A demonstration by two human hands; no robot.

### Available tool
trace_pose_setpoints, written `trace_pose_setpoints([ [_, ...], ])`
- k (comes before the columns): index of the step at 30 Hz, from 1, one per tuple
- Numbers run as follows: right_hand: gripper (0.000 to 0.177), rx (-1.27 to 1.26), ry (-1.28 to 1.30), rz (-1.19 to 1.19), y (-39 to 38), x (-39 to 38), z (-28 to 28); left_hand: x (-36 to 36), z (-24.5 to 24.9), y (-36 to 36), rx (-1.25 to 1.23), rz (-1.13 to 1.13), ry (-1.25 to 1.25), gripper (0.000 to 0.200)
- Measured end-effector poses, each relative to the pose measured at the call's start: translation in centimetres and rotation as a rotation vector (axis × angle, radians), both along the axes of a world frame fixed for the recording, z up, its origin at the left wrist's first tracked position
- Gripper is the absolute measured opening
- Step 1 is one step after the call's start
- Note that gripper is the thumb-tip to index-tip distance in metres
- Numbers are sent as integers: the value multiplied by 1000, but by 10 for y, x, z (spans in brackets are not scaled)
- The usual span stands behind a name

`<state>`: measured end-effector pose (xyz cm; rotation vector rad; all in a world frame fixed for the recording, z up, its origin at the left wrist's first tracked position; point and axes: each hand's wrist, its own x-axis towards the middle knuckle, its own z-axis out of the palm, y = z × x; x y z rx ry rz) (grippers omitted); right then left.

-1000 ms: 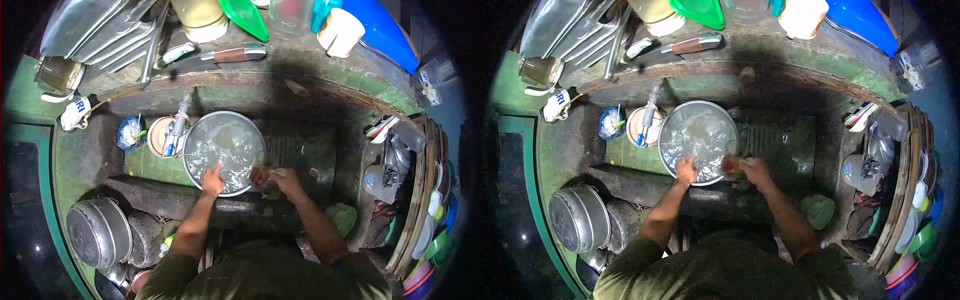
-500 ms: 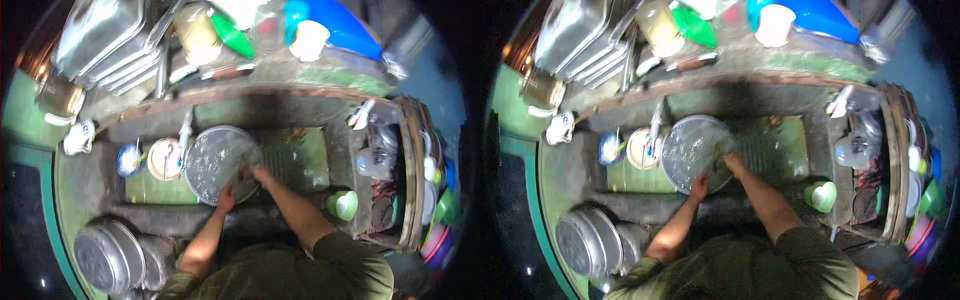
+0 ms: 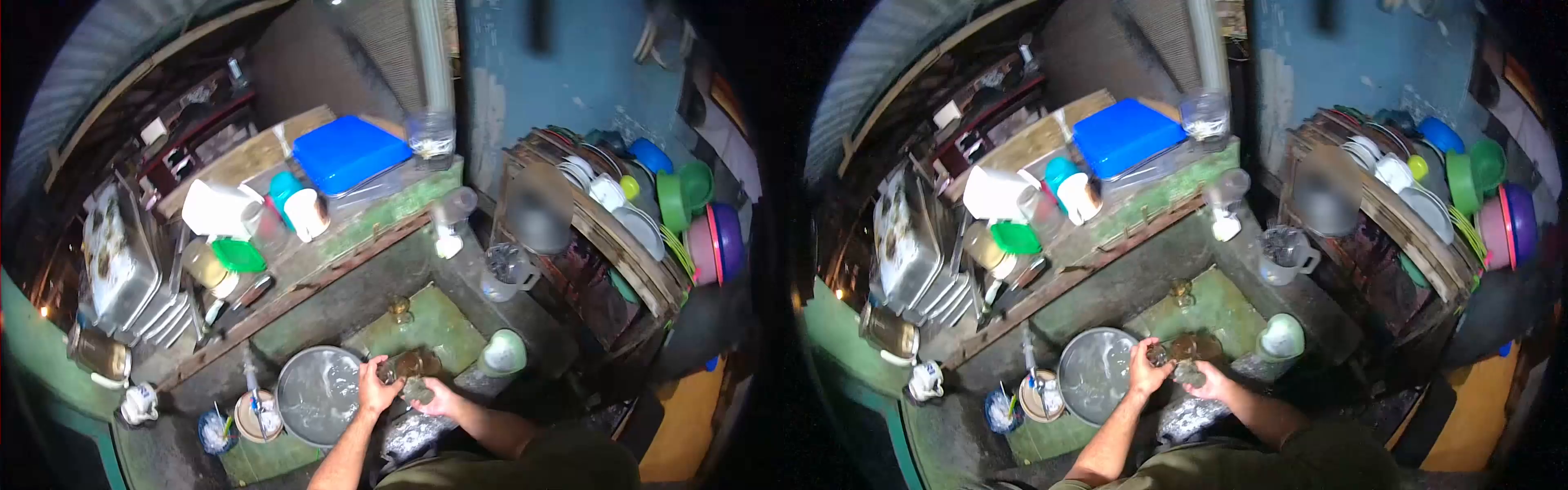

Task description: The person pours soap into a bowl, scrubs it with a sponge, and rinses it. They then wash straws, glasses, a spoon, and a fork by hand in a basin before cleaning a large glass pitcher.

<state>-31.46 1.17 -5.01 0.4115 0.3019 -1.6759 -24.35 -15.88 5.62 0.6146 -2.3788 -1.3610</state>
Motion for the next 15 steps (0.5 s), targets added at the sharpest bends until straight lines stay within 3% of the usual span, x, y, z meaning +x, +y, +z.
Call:
trace_pose_setpoints([
  [1, 26, 149, 224, 36, 1, 0, 13, -5, 14, 12, -191, -37, -19, 61],
  [3, 24, 471, 352, 69, 7, 0, 28, -9, 17, 21, -313, -37, 18, 61],
  [5, 23, 364, 421, 139, 24, -8, 19, -7, -8, 15, -144, 58, 134, 55],
  [7, 20, 300, 519, 73, 51, -5, 16, 4, -36, 0, 531, 292, 225, 50],
  [9, 19, 259, 461, 59, 95, -7, 71, 17, -11, 6, 804, 571, 161, 46],
  [11, 18, 250, 381, 58, 122, 3, 41, 44, -69, -49, 1144, 581, 130, 46],
  [12, 19, 121, 480, 21, 141, 7, 31, 62, -101, -73, 1242, 620, 117, 47],
  [13, 20, 194, 368, 101, 158, 8, 32, 70, -120, -85, 1341, 659, 105, 49],
  [14, 23, 125, 369, 69, 176, 12, 21, 65, -105, -68, 1362, 894, 161, 53],
  [15, 25, -26, 850, -137, 209, 9, 63, 66, -110, -64, 1285, 1019, 185, 53],
])
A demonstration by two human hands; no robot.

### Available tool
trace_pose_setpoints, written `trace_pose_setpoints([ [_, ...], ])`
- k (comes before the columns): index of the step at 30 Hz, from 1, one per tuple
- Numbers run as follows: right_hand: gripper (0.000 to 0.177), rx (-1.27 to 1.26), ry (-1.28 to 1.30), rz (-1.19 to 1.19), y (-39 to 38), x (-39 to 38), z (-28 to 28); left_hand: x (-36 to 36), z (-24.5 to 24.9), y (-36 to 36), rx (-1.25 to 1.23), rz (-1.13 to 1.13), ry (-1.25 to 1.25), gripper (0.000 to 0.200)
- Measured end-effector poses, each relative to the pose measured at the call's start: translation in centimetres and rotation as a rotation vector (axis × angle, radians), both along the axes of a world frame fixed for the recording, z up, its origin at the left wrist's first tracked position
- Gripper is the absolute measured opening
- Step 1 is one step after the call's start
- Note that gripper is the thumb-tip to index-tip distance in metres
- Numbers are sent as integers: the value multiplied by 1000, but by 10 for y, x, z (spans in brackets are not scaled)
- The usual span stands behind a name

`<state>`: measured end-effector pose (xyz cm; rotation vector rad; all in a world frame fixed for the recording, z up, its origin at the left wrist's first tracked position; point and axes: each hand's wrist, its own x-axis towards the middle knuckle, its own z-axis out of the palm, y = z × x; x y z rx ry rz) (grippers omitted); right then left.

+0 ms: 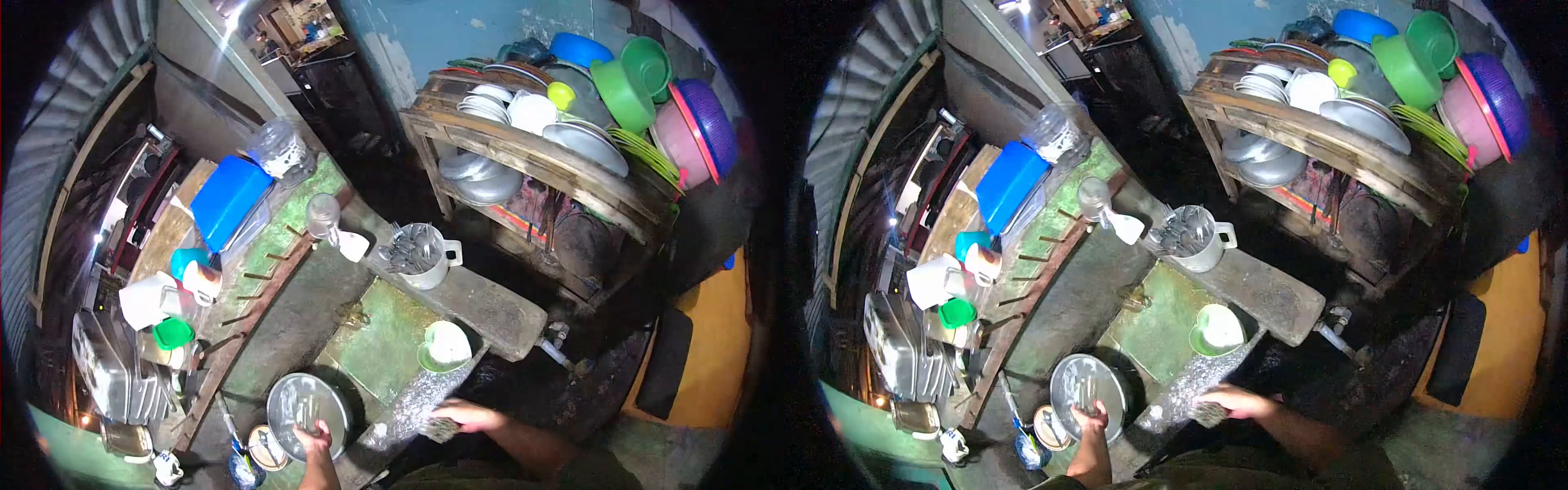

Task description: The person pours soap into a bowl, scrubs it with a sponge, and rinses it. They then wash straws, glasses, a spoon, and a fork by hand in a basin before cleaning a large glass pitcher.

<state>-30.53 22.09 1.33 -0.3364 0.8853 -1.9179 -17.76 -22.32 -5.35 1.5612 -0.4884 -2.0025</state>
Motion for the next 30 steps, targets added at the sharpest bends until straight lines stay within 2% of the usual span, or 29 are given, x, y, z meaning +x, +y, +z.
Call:
trace_pose_setpoints([
  [2, 26, 314, -342, 123, 15, 5, -42, 2, -6, 6, 56, 108, -71, 52],
  [3, 26, 318, -345, 126, 31, 8, -57, 3, -20, 0, 92, 145, -123, 51],
  [5, 34, 313, 1097, -218, 62, 15, -78, 10, -49, -14, 62, 83, -99, 51],
  [6, 34, 322, 1095, -216, 68, 15, -81, 14, -68, -21, 28, 20, -68, 51],
  [7, 34, 508, 336, -120, 72, 19, -85, 30, -100, -48, 83, -136, -39, 52],
  [8, 33, 635, -439, -18, 71, 22, -77, 28, -105, -49, 90, -139, -49, 52],
  [10, 32, 685, -445, -72, 68, 10, -43, 12, -113, -51, 9, -10, -24, 50],
  [11, 31, 730, -445, -126, 66, 5, -30, 2, -113, -57, 62, 70, -44, 50],
  [12, 31, 729, -450, -128, 67, 7, -38, -2, -115, -60, 62, 67, -47, 50],
  [14, 29, 528, -409, -127, 72, 17, -68, -13, -119, -61, 14, -32, 22, 49],
  [15, 29, 527, -407, -126, 72, 22, -83, -17, -105, -48, 9, -48, 189, 44],
  [17, 26, 498, 339, -159, 74, 26, -106, -25, -83, -37, -4, 18, 252, 40],
  [18, 26, 499, 347, -152, 74, 22, -107, -27, -74, -32, -18, 84, 311, 36],
  [20, 26, 365, 155, -218, 71, 18, -100, -32, -50, -20, -5, 50, 385, 32],
  [21, 26, 366, 161, -212, 67, 10, -80, -35, -39, -15, -1, 21, 433, 33],
  [22, 25, 413, -83, -124, 61, -7, -49, -44, -25, -7, 2, -7, 481, 33],
  [23, 25, 460, -330, -28, 57, -20, -27, -56, -11, 1, -65, -128, 603, 33],
  [24, 25, 403, -237, -57, 55, -24, -24, -70, 6, 16, -134, -236, 712, 33],
  [25, 24, 405, -245, -82, 54, -30, -12, -84, 37, 42, -143, -237, 680, 33],
  [26, 23, 414, -260, -87, 55, -37, 0, -89, 34, 41, -12, -251, 685, 28],
  [27, 21, 453, 122, -134, 55, -45, 14, -106, 45, 43, 98, -357, 971, 27],
  [28, 20, 445, 508, -171, 53, -53, 27, -118, 47, 51, -38, -226, 762, 27],
  [29, 18, 374, 85, -135, 53, -60, 44, -118, 19, 42, 110, -213, 748, 28],
  [30, 17, 324, -328, -124, 55, -61, 56, -128, 27, 55, -244, -315, 688, 30],
])
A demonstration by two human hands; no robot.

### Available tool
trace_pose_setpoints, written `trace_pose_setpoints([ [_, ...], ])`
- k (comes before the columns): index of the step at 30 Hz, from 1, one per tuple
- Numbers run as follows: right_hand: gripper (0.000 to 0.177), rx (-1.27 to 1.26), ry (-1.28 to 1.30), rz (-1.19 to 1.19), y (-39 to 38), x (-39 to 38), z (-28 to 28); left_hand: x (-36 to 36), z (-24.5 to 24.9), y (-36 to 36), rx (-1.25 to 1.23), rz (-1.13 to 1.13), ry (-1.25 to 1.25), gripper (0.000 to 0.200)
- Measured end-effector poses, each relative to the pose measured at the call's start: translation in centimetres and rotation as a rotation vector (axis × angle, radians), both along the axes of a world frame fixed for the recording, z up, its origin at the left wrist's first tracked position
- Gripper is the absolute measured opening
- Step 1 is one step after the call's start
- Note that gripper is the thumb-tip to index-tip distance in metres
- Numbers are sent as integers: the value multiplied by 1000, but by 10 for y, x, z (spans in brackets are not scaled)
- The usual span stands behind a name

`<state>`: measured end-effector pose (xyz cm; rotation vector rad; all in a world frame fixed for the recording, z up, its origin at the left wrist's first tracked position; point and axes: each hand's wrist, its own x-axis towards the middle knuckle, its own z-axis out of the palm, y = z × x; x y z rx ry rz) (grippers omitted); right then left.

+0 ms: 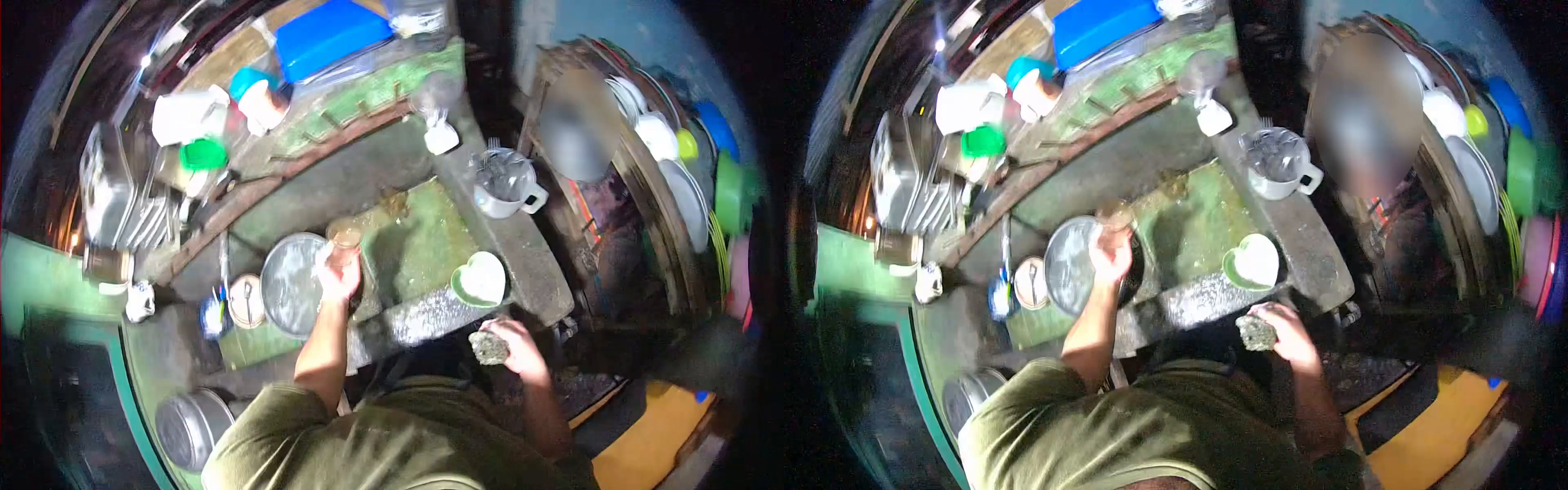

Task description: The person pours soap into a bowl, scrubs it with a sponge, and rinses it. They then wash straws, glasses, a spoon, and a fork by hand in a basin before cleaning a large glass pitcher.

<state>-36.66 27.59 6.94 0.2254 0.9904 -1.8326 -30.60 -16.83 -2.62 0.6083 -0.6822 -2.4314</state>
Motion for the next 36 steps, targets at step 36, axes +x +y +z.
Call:
trace_pose_setpoints([
  [36, 25, 13, 2195, 384, -176, -22, 113, 51, 155, 88, 129, -288, 3, 42],
])
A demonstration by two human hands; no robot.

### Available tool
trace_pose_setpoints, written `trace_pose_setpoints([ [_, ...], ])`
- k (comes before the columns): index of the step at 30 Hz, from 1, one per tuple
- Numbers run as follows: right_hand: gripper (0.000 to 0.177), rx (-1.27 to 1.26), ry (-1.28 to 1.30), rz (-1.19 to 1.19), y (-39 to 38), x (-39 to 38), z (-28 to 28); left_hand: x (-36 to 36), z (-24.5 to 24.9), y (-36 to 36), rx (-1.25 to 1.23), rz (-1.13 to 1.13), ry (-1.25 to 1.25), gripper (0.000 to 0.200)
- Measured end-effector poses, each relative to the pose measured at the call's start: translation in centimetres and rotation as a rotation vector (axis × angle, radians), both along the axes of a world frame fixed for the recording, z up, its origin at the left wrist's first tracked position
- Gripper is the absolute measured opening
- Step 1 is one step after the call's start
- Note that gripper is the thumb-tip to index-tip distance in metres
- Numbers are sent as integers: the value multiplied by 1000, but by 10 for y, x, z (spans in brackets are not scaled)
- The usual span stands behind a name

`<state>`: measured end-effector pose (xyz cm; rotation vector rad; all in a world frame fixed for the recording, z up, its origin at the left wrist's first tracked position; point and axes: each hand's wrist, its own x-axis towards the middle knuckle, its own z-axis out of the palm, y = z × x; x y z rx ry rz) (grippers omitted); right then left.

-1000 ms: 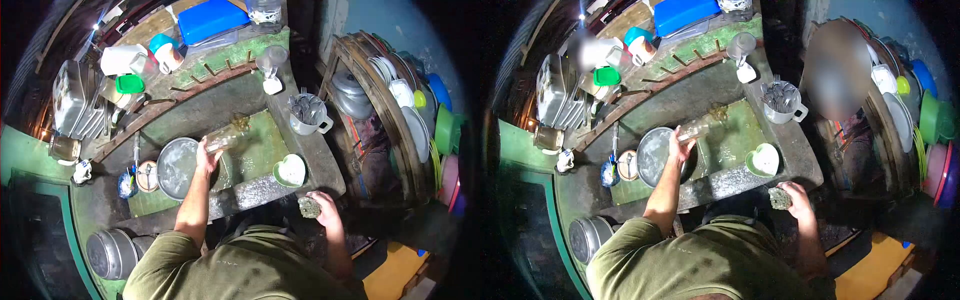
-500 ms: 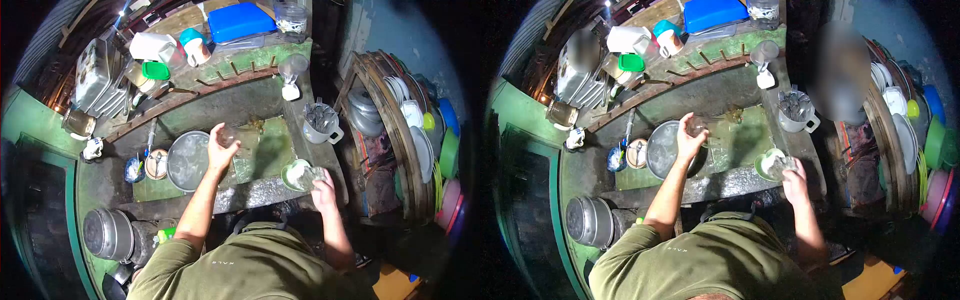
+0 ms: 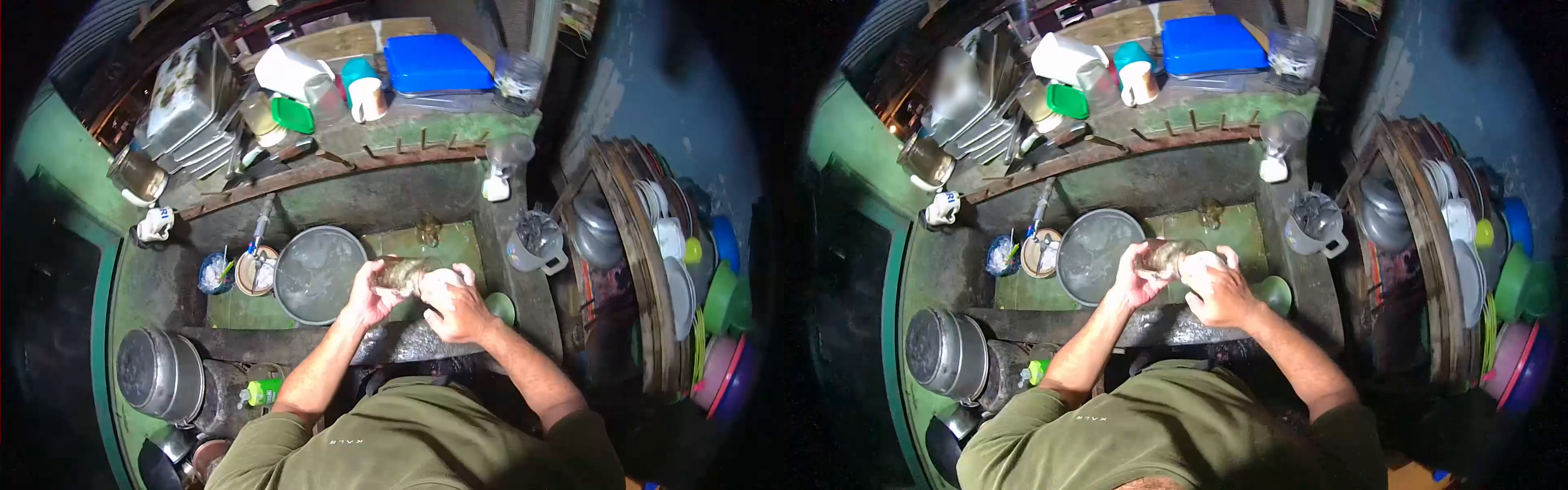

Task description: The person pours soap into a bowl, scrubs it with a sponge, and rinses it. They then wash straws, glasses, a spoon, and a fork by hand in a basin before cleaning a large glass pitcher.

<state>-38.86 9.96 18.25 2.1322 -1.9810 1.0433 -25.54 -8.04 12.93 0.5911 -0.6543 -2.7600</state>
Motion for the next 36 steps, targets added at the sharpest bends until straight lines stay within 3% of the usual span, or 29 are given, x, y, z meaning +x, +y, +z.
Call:
trace_pose_setpoints([
  [1, 33, 253, 88, 40, -5, -2, 15, 3, 1, -1, 24, -36, -1, 45],
  [4, 41, 320, -30, 72, -34, -8, -2, 6, 18, 6, -63, -85, -206, 47],
  [5, 52, 321, -213, 37, -40, -6, 1, 8, 19, 1, -159, -89, -218, 48],
  [7, 48, 289, -590, 79, -50, -6, -3, 15, 34, -6, -367, -104, -216, 51],
  [8, 46, 284, -814, 146, -56, -11, 2, 17, 38, -4, -356, -98, -218, 51],
  [10, 36, 211, -1155, 65, -60, -4, 7, 17, 41, -2, -480, 60, -124, 50],
  [12, 33, -16, -1260, 41, -66, 2, -14, 19, 47, -10, -497, 77, -9, 46],
  [14, 35, -1, -866, -63, -68, 11, -6, 18, 48, -17, -505, 144, -8, 42],
  [15, 43, -70, -201, 15, -62, 5, 5, 20, 50, -22, -505, 155, -6, 42],
  [16, 52, 206, -255, 53, -61, 9, 24, 23, 55, -26, -444, 76, -84, 41],
  [18, 57, 259, 16, 169, -63, 7, 33, 27, 54, -32, -433, -53, -257, 43],
  [19, 57, 260, 11, 171, -65, 11, 28, 30, 56, -36, -426, -111, -266, 44],
  [21, 57, 262, -638, 279, -75, 13, 20, 32, 64, -40, -426, -168, -267, 46],
  [22, 57, 261, -632, 281, -78, 13, 19, 32, 69, -39, -500, -111, -242, 45],
  [24, 42, 280, -1253, 322, -76, 16, 15, 37, 72, -36, -565, -50, -221, 44],
  [26, 26, 204, -1314, 71, -77, 17, 1, 45, 73, -36, -579, -44, -64, 43],
  [28, 31, -39, -1306, 30, -81, 22, 2, 48, 72, -38, -526, -69, -101, 44],
  [29, 31, -37, -1303, 36, -80, 16, 2, 48, 68, -42, -419, -107, -115, 44],
  [31, 39, -24, -31, 124, -76, 2, 7, 51, 65, -50, -184, -185, -225, 54],
  [32, 45, 97, -57, 228, -78, 4, 12, 52, 63, -56, -210, -273, -301, 60],
  [35, 46, 119, 58, 257, -86, 21, 16, 54, 57, -59, -274, -370, -272, 57],
  [36, 44, 125, -284, 230, -88, 32, 13, 49, 59, -51, -398, -171, -293, 53],
])
